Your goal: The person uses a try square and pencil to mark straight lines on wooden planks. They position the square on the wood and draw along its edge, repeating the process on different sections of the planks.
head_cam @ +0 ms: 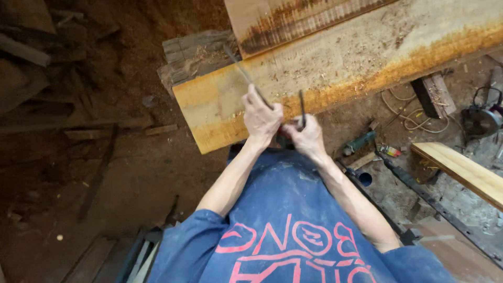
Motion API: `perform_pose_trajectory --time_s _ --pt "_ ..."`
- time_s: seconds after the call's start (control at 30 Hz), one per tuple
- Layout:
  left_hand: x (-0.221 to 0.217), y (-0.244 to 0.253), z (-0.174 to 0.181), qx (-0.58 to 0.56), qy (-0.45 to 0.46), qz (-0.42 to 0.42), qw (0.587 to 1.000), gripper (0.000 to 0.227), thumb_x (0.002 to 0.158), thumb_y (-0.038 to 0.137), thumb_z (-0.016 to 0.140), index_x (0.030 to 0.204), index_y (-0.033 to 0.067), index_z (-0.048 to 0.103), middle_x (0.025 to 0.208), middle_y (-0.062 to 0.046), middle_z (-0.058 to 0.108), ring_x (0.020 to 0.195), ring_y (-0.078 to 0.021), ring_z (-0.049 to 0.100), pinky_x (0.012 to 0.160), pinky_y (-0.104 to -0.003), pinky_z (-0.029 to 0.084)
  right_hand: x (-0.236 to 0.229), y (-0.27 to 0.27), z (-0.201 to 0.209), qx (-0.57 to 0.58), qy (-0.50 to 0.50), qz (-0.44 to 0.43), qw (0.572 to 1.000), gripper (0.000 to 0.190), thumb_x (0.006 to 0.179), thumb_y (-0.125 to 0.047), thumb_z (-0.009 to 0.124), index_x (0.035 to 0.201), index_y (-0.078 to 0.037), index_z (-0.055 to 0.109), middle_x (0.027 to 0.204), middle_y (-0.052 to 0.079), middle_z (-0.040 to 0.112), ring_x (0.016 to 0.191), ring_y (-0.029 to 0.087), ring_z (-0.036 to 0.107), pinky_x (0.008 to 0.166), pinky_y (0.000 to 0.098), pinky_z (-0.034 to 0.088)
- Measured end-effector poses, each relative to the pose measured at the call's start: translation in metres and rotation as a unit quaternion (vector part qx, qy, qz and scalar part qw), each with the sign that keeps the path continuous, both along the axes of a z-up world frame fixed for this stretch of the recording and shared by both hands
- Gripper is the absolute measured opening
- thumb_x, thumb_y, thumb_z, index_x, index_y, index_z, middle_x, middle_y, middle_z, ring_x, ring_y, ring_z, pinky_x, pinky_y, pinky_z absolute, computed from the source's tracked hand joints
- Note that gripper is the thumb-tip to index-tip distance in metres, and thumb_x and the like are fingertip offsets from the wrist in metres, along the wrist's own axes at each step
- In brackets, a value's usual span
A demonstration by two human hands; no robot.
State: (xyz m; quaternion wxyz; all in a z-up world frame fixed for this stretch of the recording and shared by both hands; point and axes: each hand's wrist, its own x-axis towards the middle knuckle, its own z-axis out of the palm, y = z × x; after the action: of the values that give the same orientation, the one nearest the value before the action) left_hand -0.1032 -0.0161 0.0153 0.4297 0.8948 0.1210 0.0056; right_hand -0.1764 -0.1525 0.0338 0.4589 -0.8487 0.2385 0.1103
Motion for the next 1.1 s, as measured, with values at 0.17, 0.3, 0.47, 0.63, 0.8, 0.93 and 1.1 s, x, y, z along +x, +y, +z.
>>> perform_pose_trajectory --time_s 0.17,0.3,0.47,0.63,0.8,0.93,1.1 --pt "-0.007 0.005 -0.015 -0.065 0.123 0.055 0.989 0.041 0.081 0.027 0.066 0.115 0.0043 0.064 0.091 -0.023 0.072 0.086 -0.0434 0.070 0.081 -0.054 0.055 -0.010 0.019 0.003 -0.044 -0.038 0.068 0.996 0.027 0.083 -0.022 0.085 0.098 -0.004 0.072 0.079 0.011 0.066 0.070 0.021 0.064 0.067 0.0352 0.054" --pt "-0.018 0.007 -0.002 -0.091 0.056 -0.019 0.994 0.029 0.082 0.025 0.066 0.102 0.0040 0.067 0.084 -0.020 0.072 0.079 -0.0401 0.071 0.074 -0.050 0.056 -0.021 0.013 -0.001 -0.031 -0.149 0.100 0.983 0.033 0.077 -0.022 0.088 0.099 -0.004 0.070 0.085 0.011 0.067 0.073 0.023 0.065 0.068 0.0364 0.055" --pt "-0.026 -0.021 0.037 -0.112 -0.004 -0.151 0.982 0.019 0.085 0.022 0.068 0.094 0.0054 0.068 0.075 -0.016 0.070 0.066 -0.0306 0.070 0.064 -0.042 0.056 -0.033 -0.027 -0.004 -0.026 -0.313 0.115 0.942 0.043 0.075 -0.033 0.086 0.099 -0.004 0.066 0.088 0.014 0.065 0.079 0.034 0.063 0.071 0.0440 0.053" --pt "-0.012 -0.105 0.053 -0.104 0.058 -0.200 0.972 0.019 0.081 0.019 0.068 0.092 0.0047 0.074 0.072 -0.014 0.073 0.064 -0.0208 0.071 0.064 -0.036 0.056 -0.042 -0.096 -0.011 -0.024 -0.224 0.061 0.972 0.046 0.074 -0.039 0.090 0.075 -0.005 0.058 0.074 0.015 0.059 0.066 0.034 0.059 0.059 0.0461 0.049" --pt "-0.021 -0.256 0.033 -0.160 0.131 -0.234 0.950 0.026 0.081 0.018 0.071 0.102 0.0056 0.076 0.080 -0.010 0.079 0.070 -0.0147 0.073 0.068 -0.030 0.059 -0.063 -0.215 -0.021 0.118 -0.131 -0.094 0.980 0.032 0.075 -0.027 0.084 0.083 -0.004 0.065 0.070 0.010 0.066 0.066 0.017 0.065 0.061 0.0384 0.055" --pt "-0.066 -0.389 0.025 -0.232 0.198 -0.265 0.915 0.025 0.082 0.017 0.071 0.103 0.0036 0.077 0.085 -0.012 0.081 0.074 -0.0155 0.073 0.071 -0.032 0.060 -0.092 -0.346 -0.010 0.068 -0.115 -0.151 0.979 0.025 0.080 -0.025 0.082 0.089 -0.005 0.070 0.070 0.009 0.068 0.063 0.013 0.060 0.061 0.0392 0.053" --pt "-0.072 -0.517 0.024 -0.218 0.019 -0.391 0.894 0.025 0.086 0.026 0.074 0.100 0.0059 0.079 0.088 -0.009 0.080 0.081 -0.0157 0.077 0.076 -0.032 0.060 -0.138 -0.498 0.019 -0.101 -0.193 -0.211 0.953 0.036 0.079 -0.031 0.086 0.068 -0.002 0.069 0.069 0.013 0.070 0.060 0.014 0.062 0.058 0.0373 0.053"
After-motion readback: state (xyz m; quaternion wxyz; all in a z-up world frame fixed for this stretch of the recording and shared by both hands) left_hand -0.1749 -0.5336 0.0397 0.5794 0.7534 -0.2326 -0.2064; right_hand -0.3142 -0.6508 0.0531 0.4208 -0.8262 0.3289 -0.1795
